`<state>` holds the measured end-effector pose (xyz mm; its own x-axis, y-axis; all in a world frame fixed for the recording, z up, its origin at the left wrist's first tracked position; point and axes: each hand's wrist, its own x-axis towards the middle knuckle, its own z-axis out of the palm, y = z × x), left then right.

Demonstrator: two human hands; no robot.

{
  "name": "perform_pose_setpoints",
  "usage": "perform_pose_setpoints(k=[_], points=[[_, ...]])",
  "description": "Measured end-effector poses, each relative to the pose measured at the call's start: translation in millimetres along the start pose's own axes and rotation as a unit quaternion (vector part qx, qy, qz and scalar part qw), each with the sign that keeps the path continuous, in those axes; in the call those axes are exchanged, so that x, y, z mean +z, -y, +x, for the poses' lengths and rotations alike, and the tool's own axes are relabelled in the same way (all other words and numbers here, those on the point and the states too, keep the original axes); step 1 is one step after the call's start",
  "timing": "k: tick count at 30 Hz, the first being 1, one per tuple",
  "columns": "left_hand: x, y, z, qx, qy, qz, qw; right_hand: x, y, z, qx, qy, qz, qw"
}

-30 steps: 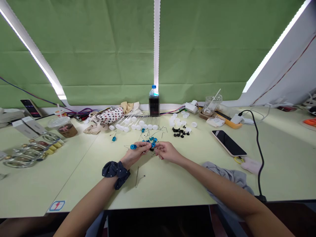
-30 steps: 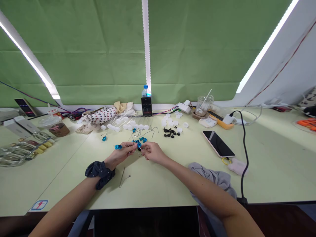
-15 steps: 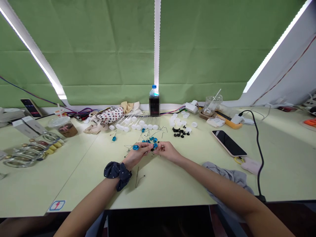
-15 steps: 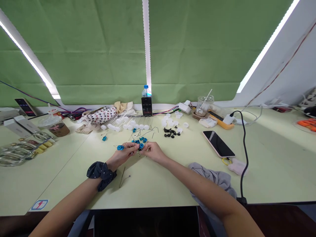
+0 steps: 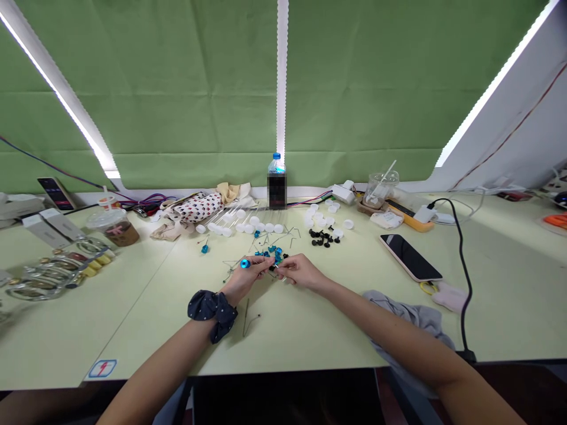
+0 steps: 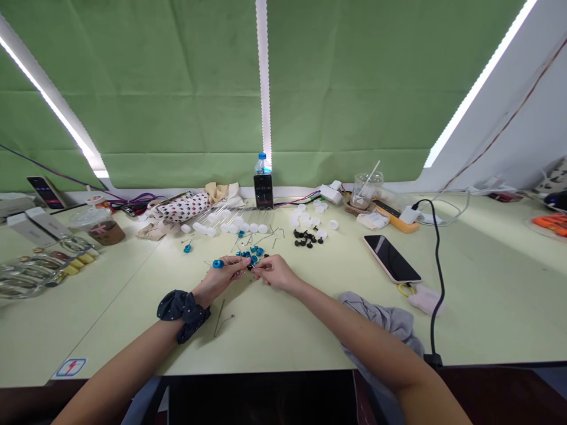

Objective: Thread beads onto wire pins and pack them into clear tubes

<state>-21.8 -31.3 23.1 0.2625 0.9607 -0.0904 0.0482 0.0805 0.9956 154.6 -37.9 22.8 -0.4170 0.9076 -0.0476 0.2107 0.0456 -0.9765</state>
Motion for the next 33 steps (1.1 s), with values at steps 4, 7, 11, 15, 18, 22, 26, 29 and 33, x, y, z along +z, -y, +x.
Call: perform_pose_setpoints(k=[4,7,11,15,18,22,26,29,33], points=[[2.0,0.9,0.1,0.000,0.012,0.004,1.000,0.5,-6.5,4.0,-0.028,-0.069,-0.010,0.997],[3.5,0.1,-0.8,-0.001,0.008,0.012,1.000,3.0,-11.3,7.6,-0.042,-0.115,-0.009,0.992],[4.7,-2.8,-3.6,0.003,0.002,0.017,1.000,5.8,-13.5,9.1,-0.028,-0.129,-0.022,0.991],[5.6,-4.2,-5.5,0.004,0.008,0.006,1.000,6.3,-13.4,7.9,0.000,-0.114,-0.020,0.993],[5.7,-2.8,-4.7,0.000,0.004,0.000,1.000,5.9,-13.7,7.7,-0.006,-0.108,-0.018,0.994],[2.1,1.1,-0.3,-0.011,-0.004,-0.007,1.000,3.5,-14.4,8.4,-0.030,-0.111,-0.047,0.992],[-7.1,5.7,6.7,0.031,-0.091,0.081,0.992,1.4,-14.3,6.3,-0.036,-0.098,-0.080,0.991],[-13.9,7.9,11.9,0.063,-0.146,0.172,0.972,1.6,-14.9,4.5,-0.035,-0.089,-0.129,0.987],[-18.1,9.5,17.9,0.058,-0.162,0.218,0.961,1.5,-16.7,5.4,-0.049,-0.095,-0.202,0.974]])
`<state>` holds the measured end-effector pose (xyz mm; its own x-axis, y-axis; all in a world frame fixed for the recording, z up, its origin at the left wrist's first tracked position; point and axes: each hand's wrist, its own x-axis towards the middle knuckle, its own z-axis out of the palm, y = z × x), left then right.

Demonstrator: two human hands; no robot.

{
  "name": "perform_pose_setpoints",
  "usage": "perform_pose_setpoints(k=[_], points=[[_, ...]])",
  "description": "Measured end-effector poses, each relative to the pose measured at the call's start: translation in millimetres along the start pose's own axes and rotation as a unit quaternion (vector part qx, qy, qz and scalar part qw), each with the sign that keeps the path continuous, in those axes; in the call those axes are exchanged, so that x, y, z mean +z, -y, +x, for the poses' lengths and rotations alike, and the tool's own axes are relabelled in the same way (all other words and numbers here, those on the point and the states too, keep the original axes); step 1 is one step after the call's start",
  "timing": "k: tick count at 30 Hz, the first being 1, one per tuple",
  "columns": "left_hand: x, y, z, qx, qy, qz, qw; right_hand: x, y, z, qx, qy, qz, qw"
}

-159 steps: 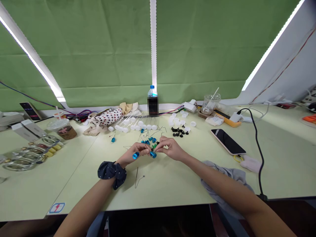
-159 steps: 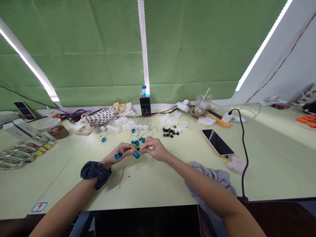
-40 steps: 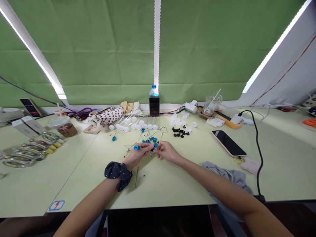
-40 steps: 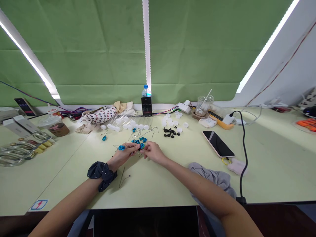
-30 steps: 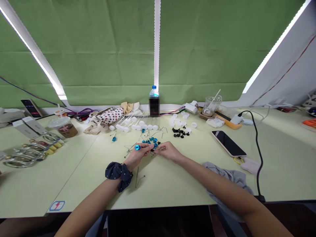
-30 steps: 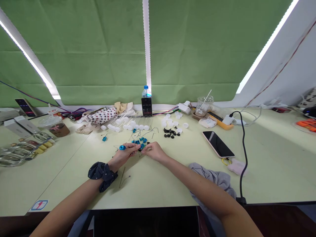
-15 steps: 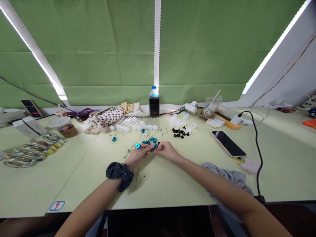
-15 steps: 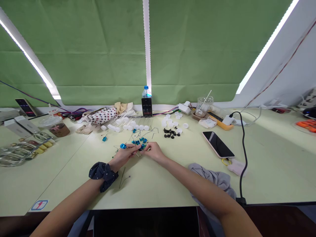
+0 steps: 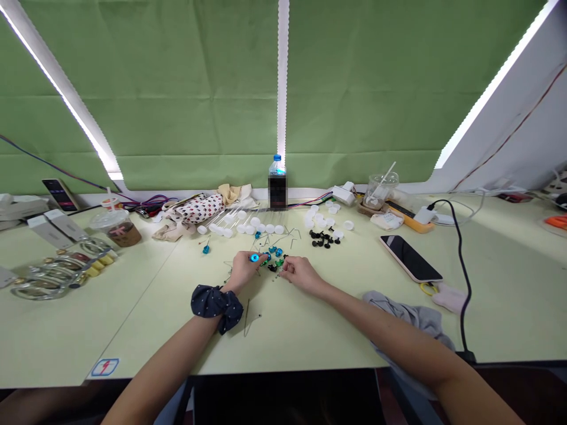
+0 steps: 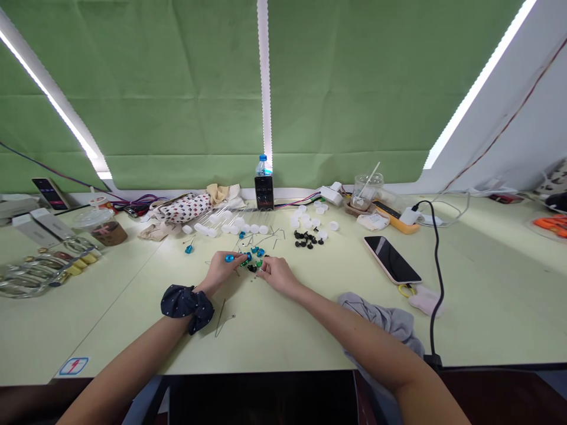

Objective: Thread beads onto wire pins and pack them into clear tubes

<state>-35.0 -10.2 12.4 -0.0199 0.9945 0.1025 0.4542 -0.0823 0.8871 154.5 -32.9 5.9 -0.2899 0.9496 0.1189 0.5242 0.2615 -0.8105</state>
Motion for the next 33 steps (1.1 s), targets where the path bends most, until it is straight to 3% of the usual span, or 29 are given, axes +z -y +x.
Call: perform_pose_setpoints(k=[9,14,17,22,27,31,33], points=[[-4.3,-5.9,-3.8,0.011,0.037,-0.057,0.998,-3.1,-0.2,-0.1,-0.041,-0.008,-0.055,0.998],[-14.8,-10.4,-5.4,-0.094,0.133,-0.151,0.975,-3.7,-4.6,-1.1,-0.036,-0.017,-0.056,0.998],[-16.7,-8.2,-2.5,-0.121,0.136,-0.153,0.971,-3.5,-0.5,-1.4,-0.029,-0.031,-0.023,0.999],[-10.7,-10.4,-6.3,-0.042,0.070,-0.062,0.995,-0.4,21.5,-10.1,-0.130,-0.034,0.083,0.988],[0.4,-20.0,-19.5,0.103,0.068,0.038,0.992,3.6,36.9,-21.8,-0.230,-0.008,0.049,0.972],[5.4,-25.7,-24.3,0.092,0.067,0.051,0.992,-0.3,34.7,-20.3,-0.201,-0.036,0.065,0.977],[3.7,-27.7,-24.2,0.055,0.108,0.006,0.993,-4.9,31.0,-16.1,-0.165,-0.049,0.103,0.980]])
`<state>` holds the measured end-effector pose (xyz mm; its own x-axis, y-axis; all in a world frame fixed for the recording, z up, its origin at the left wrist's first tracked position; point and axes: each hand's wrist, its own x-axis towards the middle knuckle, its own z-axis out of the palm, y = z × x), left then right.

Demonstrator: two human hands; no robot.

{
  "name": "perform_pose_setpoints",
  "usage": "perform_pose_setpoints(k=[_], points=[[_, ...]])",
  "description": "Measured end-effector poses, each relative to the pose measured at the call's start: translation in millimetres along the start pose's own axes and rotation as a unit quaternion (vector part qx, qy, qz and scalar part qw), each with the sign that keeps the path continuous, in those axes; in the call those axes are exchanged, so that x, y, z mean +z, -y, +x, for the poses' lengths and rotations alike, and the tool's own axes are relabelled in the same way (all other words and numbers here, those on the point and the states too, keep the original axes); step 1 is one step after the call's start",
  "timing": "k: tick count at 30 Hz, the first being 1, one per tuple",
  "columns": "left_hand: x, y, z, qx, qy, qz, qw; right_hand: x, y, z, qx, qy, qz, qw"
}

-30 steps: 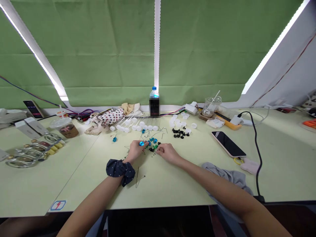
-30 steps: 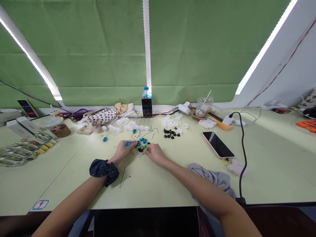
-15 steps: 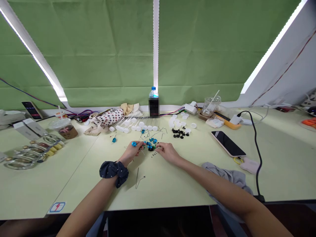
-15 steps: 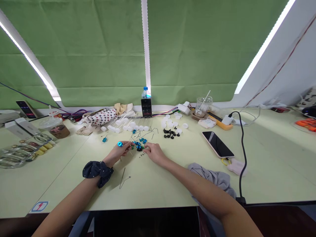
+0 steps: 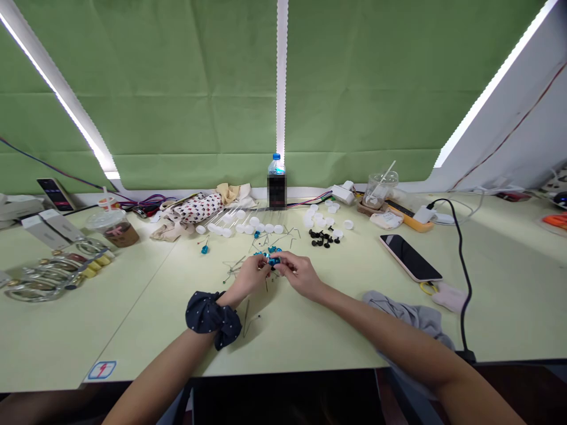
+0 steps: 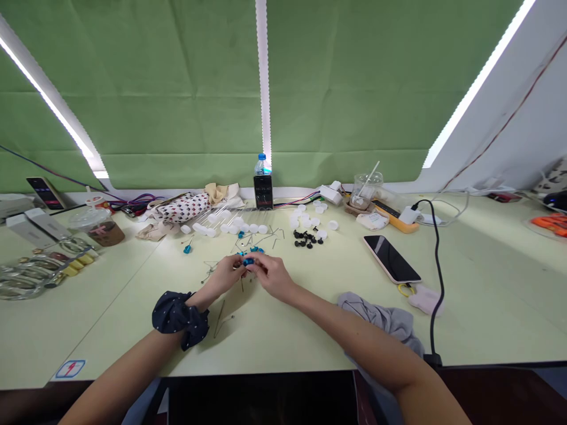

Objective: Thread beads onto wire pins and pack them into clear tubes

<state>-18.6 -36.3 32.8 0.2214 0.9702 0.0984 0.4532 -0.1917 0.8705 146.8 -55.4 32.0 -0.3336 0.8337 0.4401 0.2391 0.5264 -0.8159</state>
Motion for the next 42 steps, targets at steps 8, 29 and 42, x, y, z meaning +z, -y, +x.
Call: perform_pose_setpoints(k=[8,29,42], points=[[-18.4,-4.6,-0.2,-0.096,0.203,-0.229,0.947,-11.7,-20.5,15.7,0.153,-0.015,0.214,0.964],[-16.8,6.0,7.0,-0.209,0.264,-0.532,0.777,-9.3,-15.2,12.1,0.180,0.021,0.277,0.943],[-18.7,4.3,4.5,-0.143,0.256,-0.335,0.895,-19.9,-21.5,13.9,0.293,0.140,0.343,0.881]])
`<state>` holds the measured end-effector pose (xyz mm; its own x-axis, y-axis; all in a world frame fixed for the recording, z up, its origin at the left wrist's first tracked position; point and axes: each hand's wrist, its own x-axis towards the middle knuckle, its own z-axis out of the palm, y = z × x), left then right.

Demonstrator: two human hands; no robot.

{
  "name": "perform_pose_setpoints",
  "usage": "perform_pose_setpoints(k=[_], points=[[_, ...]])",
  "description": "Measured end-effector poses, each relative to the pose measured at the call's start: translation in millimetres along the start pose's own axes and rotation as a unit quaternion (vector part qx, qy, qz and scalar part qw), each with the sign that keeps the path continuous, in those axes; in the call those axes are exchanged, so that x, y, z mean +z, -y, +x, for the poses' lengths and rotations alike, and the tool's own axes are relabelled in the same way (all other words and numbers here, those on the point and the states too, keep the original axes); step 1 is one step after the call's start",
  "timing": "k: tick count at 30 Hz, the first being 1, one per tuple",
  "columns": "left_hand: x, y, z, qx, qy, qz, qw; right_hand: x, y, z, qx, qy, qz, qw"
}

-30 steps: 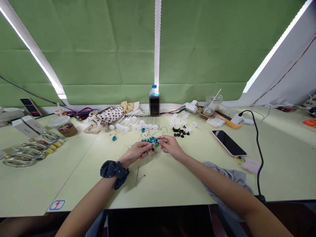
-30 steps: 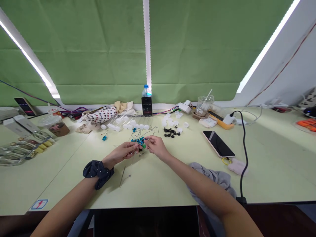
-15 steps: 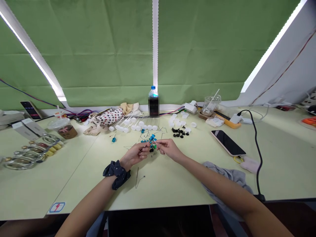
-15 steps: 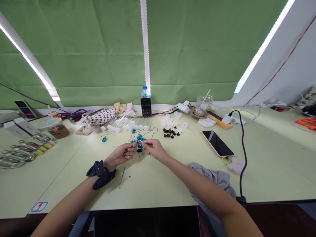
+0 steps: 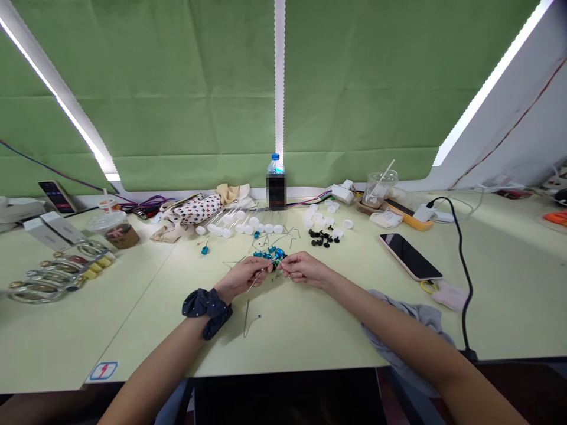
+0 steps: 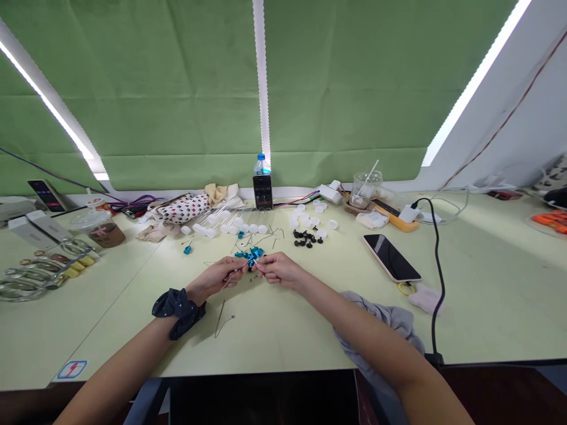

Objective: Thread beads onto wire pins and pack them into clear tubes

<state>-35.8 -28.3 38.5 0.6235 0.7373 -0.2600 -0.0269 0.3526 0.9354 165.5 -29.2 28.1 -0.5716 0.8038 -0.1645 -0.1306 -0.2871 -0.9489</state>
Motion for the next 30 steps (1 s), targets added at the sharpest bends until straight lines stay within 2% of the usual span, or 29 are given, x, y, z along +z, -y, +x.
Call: perform_pose_setpoints(k=[2,4,6,12,16,21,22,23,25,27,30], points=[[3.4,0.6,-0.3,0.018,-0.015,0.015,1.000,1.3,-2.3,0.3,-0.043,-0.046,-0.055,0.996],[7.9,1.4,-0.2,0.032,-0.031,0.011,0.999,3.0,-6.6,1.5,-0.109,-0.107,-0.132,0.979],[12.2,2.0,0.1,0.037,-0.043,0.005,0.998,3.4,-11.2,3.1,-0.140,-0.143,-0.200,0.959],[16.1,4.4,1.1,0.034,-0.053,0.024,0.998,-1.0,-15.8,6.3,-0.117,-0.159,-0.252,0.947],[17.4,8.1,2.9,0.050,-0.082,0.070,0.993,0.8,-13.9,4.8,-0.119,-0.169,-0.271,0.940],[24.4,12.2,4.4,0.097,-0.154,0.200,0.963,7.9,-12.7,0.5,-0.205,-0.232,-0.356,0.882],[24.7,11.9,4.1,0.113,-0.163,0.228,0.953,8.3,-12.3,0.2,-0.211,-0.230,-0.348,0.884],[24.2,11.1,3.7,0.128,-0.165,0.257,0.944,8.1,-11.6,0.1,-0.206,-0.218,-0.324,0.897],[20.8,8.1,2.3,0.149,-0.152,0.304,0.929,6.1,-9.2,0.0,-0.164,-0.166,-0.241,0.942],[15.3,4.3,0.6,0.146,-0.132,0.325,0.925,2.9,-5.6,-0.4,-0.111,-0.100,-0.142,0.979],[8.9,0.0,-1.5,0.131,-0.120,0.322,0.930,-1.2,-0.6,-1.9,-0.052,-0.018,-0.026,0.998]])
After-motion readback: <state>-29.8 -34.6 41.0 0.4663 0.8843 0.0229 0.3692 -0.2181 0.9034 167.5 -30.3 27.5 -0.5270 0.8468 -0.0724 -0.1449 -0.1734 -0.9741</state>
